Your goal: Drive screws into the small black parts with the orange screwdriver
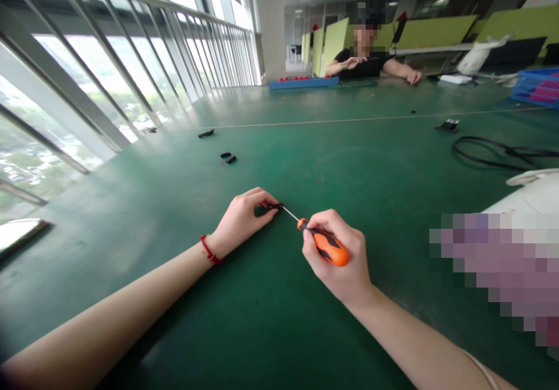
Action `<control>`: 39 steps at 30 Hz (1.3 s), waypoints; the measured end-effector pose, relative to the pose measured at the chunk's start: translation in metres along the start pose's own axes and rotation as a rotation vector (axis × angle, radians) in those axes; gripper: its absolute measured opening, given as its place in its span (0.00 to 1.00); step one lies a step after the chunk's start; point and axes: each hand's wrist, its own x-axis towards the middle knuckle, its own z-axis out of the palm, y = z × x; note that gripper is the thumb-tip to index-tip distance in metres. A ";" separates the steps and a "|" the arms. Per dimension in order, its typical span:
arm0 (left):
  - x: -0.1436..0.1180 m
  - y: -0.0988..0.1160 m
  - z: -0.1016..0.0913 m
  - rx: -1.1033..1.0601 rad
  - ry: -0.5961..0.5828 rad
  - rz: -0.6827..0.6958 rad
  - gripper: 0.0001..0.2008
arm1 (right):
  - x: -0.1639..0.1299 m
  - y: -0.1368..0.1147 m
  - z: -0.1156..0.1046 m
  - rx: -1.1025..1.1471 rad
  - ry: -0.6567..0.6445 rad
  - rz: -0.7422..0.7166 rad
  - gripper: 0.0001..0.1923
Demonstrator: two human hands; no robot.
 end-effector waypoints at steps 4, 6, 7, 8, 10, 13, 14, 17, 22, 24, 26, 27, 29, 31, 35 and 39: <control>0.000 0.000 0.001 0.000 0.002 0.004 0.06 | 0.000 0.001 0.000 -0.001 -0.006 0.007 0.04; 0.001 0.000 0.001 0.002 0.002 0.005 0.06 | 0.000 0.001 0.000 0.005 -0.009 0.006 0.04; 0.001 0.000 0.001 0.004 0.003 0.005 0.06 | 0.001 0.001 0.000 0.008 -0.014 0.009 0.04; 0.001 0.000 0.001 0.007 0.003 0.007 0.06 | 0.001 0.000 0.000 0.009 -0.017 0.015 0.04; 0.000 0.000 0.001 0.013 0.001 0.014 0.06 | 0.001 -0.001 0.001 0.005 -0.012 0.032 0.04; -0.001 0.000 0.001 0.023 -0.001 0.023 0.06 | 0.001 -0.003 0.002 -0.007 0.032 0.044 0.04; -0.001 0.000 0.001 0.025 0.000 0.025 0.06 | 0.001 -0.002 0.002 -0.004 0.064 0.042 0.05; -0.001 0.001 0.001 0.031 -0.004 0.027 0.05 | 0.001 0.000 0.004 0.046 0.146 0.028 0.15; -0.001 0.002 0.001 0.035 -0.004 0.026 0.06 | -0.001 0.001 0.003 0.018 0.003 0.070 0.09; -0.001 0.002 0.001 0.037 0.000 0.029 0.05 | -0.001 0.000 0.003 -0.004 0.031 0.068 0.07; -0.001 0.002 0.001 0.038 0.001 0.031 0.05 | -0.001 0.000 0.004 0.019 0.126 0.036 0.13; -0.001 0.002 0.001 0.037 0.002 0.031 0.05 | -0.001 0.000 0.004 0.040 0.158 0.022 0.17; -0.001 0.002 0.001 0.033 0.002 0.031 0.05 | -0.002 0.001 0.003 0.050 0.141 0.017 0.19; -0.001 0.002 0.001 0.027 0.001 0.026 0.05 | -0.003 0.001 0.002 0.001 0.070 0.046 0.13; -0.001 0.003 0.001 0.018 -0.001 0.017 0.05 | -0.004 0.000 0.002 -0.048 0.103 0.020 0.10; -0.001 0.003 0.002 0.018 -0.004 0.012 0.05 | -0.002 0.000 0.002 0.054 0.135 -0.031 0.23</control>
